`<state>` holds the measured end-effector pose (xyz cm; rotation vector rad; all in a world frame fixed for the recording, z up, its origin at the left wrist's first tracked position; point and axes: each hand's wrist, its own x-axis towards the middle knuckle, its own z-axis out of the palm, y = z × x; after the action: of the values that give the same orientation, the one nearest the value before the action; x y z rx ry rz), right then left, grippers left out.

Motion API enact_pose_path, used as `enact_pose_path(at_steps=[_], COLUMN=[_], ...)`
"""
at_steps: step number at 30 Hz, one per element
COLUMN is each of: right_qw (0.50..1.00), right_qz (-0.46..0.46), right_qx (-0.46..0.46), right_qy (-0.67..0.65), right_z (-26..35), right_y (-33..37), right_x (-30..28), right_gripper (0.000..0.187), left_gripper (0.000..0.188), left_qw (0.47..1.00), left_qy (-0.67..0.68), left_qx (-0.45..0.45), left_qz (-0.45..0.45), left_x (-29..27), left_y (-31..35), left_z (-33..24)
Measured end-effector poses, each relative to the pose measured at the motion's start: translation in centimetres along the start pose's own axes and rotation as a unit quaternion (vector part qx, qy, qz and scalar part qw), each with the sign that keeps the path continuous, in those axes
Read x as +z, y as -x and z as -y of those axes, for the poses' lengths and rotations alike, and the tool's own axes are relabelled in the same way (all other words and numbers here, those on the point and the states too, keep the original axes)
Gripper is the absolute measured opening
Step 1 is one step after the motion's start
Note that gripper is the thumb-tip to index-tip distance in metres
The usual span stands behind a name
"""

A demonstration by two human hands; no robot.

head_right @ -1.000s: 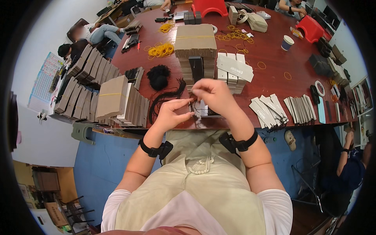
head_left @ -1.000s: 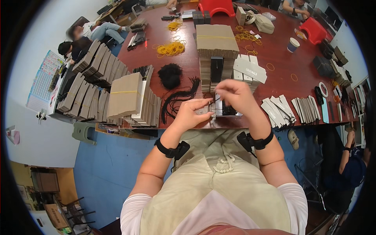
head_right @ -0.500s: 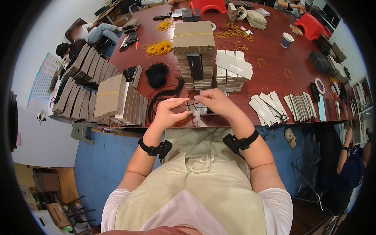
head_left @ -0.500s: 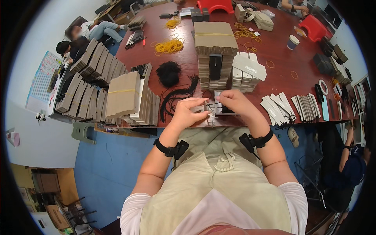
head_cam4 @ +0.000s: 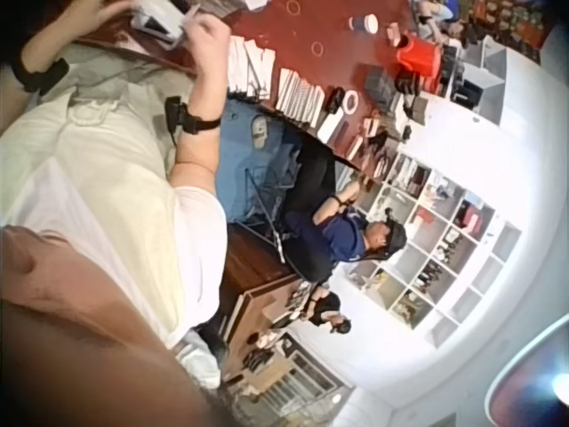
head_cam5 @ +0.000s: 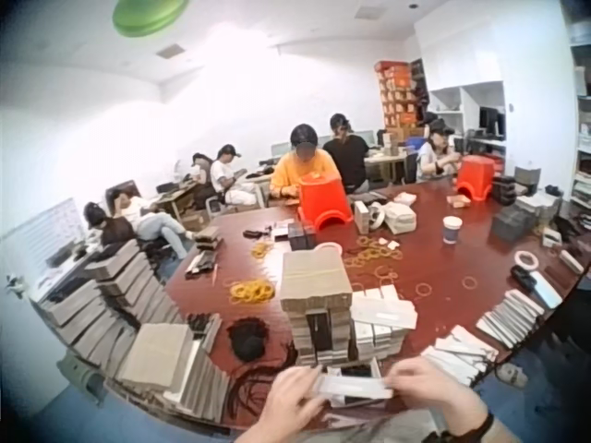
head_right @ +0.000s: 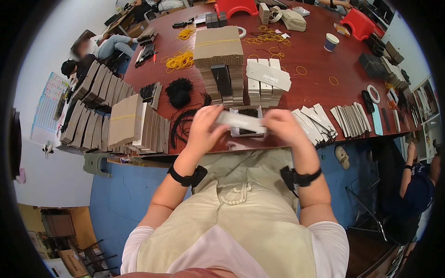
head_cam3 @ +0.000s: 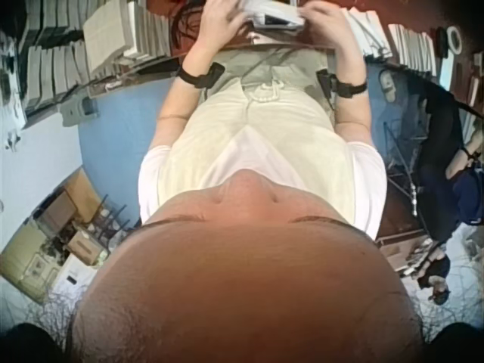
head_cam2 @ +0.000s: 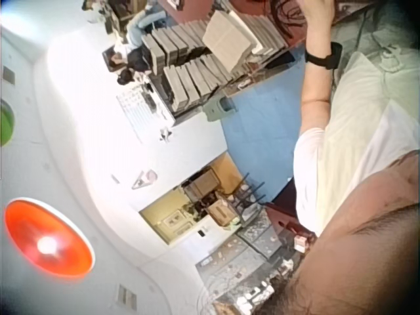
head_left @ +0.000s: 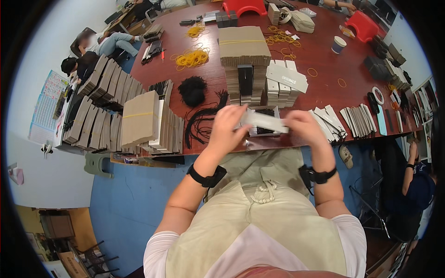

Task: The recorder is assembling small components, likely for signage, by threading a thin black cord through a plastic part and a cardboard piece.

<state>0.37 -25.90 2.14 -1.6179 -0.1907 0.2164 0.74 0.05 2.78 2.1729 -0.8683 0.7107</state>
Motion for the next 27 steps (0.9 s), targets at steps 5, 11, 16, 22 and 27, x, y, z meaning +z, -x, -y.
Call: enact_pose_path(at_steps=[5,11,16,22,27], right_qw=[0.97,0.875,0.748,0.935,0.99], right_qz=[-0.185,-0.301,-0.376,-0.292,0.057], right_qx=[0.137,0.099,0.125,-0.091,0.052], right_qy=[-0.078,0.367,0.532,0.18,-0.121], right_z=[-2.0,-4.7,0.0,1.7,1.2], right_y=[7.6,9.3,8.8,4.2,-1.2], right_x=[-10.6,-12.7,-9.6,-4.0,4.8], right_gripper=[0.014,0.023,0.022,0.016,0.025], left_gripper=[0.021,0.015,0.011,0.013,0.01], left_qw=[0.985,0.974,0.959,0.954,0.956], left_qy=[0.032,0.014,0.104,0.195,0.213], left_qx=[-0.153,-0.162,-0.226,-0.196,-0.165], left_qz=[0.066,0.158,0.134,0.113,0.116], left_x=[1.1,4.2,2.8,0.8,1.7], left_y=[2.4,3.5,2.3,-0.1,-0.1], left_z=[3.0,3.2,1.9,-1.5,-1.1])
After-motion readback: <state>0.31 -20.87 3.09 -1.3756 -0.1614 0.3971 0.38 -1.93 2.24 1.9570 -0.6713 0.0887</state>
